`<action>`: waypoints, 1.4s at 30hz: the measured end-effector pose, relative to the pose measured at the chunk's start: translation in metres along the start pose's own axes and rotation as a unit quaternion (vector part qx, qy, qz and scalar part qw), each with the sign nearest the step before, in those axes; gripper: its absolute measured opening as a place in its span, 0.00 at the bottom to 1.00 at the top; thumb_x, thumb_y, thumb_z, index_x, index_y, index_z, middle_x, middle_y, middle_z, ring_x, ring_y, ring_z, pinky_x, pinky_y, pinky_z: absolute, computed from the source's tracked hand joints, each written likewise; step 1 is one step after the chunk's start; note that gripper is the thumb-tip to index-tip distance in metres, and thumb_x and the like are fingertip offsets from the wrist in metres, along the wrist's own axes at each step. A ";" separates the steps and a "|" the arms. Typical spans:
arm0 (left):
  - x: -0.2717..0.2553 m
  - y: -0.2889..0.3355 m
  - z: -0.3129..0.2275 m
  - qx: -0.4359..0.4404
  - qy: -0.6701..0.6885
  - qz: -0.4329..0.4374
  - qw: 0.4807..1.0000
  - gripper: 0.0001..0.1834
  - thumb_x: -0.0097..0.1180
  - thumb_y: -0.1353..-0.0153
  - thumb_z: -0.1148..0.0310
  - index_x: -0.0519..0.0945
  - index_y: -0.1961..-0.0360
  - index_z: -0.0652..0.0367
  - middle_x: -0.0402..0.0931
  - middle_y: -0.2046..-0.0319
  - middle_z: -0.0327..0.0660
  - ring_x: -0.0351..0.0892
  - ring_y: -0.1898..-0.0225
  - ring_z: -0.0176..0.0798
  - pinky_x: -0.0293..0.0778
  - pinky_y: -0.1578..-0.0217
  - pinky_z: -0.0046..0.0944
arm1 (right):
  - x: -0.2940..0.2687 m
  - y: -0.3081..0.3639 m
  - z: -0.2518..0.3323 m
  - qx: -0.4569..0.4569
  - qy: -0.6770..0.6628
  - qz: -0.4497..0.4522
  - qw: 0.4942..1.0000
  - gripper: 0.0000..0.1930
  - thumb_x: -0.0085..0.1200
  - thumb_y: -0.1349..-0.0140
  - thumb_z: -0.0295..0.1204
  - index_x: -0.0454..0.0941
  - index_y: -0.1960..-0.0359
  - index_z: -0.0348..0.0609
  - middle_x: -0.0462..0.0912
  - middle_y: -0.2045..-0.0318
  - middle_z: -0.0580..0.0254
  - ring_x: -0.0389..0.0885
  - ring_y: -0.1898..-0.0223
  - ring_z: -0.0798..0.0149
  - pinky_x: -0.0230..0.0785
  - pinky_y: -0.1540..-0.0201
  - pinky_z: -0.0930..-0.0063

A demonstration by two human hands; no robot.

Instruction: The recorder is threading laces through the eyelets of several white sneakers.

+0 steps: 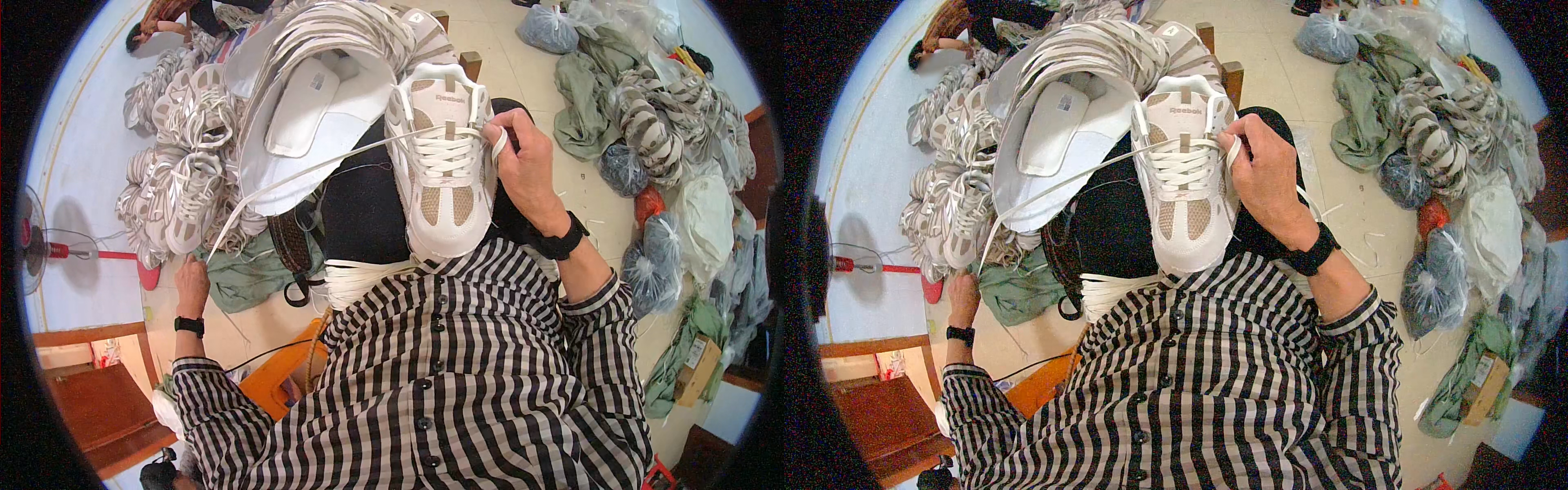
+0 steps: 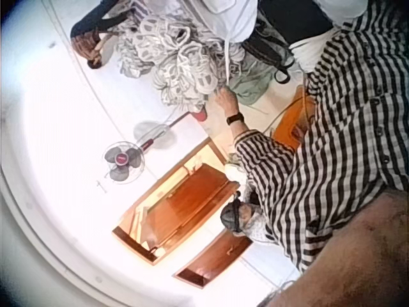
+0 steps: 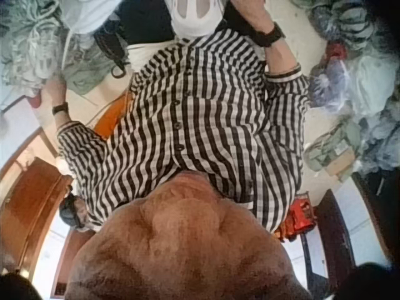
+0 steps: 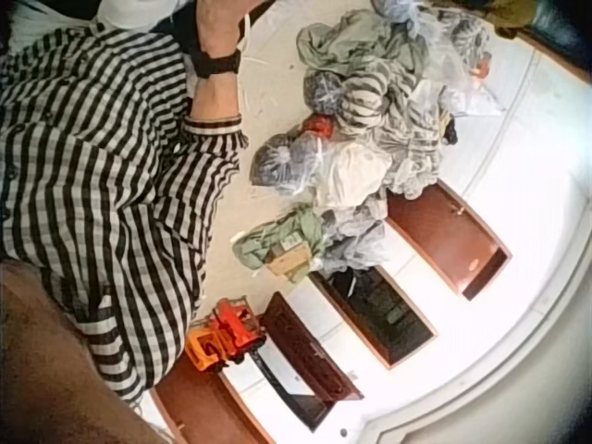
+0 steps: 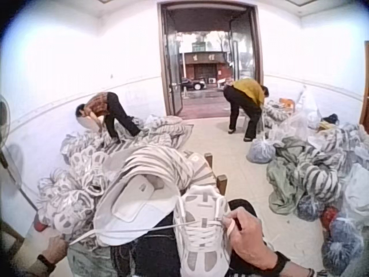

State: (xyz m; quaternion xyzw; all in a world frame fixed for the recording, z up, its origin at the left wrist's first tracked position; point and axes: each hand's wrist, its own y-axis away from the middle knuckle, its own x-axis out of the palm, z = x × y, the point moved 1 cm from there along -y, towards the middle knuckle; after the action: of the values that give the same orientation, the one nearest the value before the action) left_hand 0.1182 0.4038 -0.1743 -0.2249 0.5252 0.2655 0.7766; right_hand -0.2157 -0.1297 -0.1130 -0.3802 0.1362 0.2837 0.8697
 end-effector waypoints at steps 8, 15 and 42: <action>0.011 0.010 0.016 -0.115 0.106 -0.067 0.985 0.04 0.50 0.41 0.76 0.77 0.68 0.65 0.78 0.75 0.56 0.79 0.71 0.60 0.71 0.71 0.53 | 0.002 -0.005 0.008 -0.144 0.158 -0.006 0.977 0.05 0.56 0.42 0.26 0.73 0.69 0.40 0.77 0.75 0.52 0.79 0.72 0.49 0.71 0.68 0.59; -0.002 0.022 0.008 -0.272 0.278 -0.049 0.920 0.10 0.50 0.43 0.78 0.77 0.60 0.65 0.78 0.76 0.54 0.80 0.73 0.57 0.71 0.71 0.50 | -0.003 -0.014 0.003 0.052 0.015 0.094 0.994 0.07 0.58 0.40 0.29 0.75 0.69 0.39 0.78 0.76 0.51 0.78 0.74 0.53 0.70 0.69 0.65; -0.165 -0.179 -0.333 0.057 0.742 -0.128 0.656 0.06 0.57 0.37 0.73 0.79 0.60 0.63 0.78 0.73 0.35 0.72 0.71 0.23 0.71 0.69 0.28 | 0.000 -0.004 0.003 0.149 -0.066 0.093 0.982 0.06 0.56 0.33 0.29 0.74 0.66 0.40 0.71 0.74 0.79 0.64 0.72 0.83 0.57 0.69 0.87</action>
State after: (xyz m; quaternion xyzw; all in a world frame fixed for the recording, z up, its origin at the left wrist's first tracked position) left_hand -0.0484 0.0296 -0.1236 -0.3675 0.9069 -0.1212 0.1668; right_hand -0.2134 -0.1298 -0.1090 -0.2121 0.1538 0.3644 0.8936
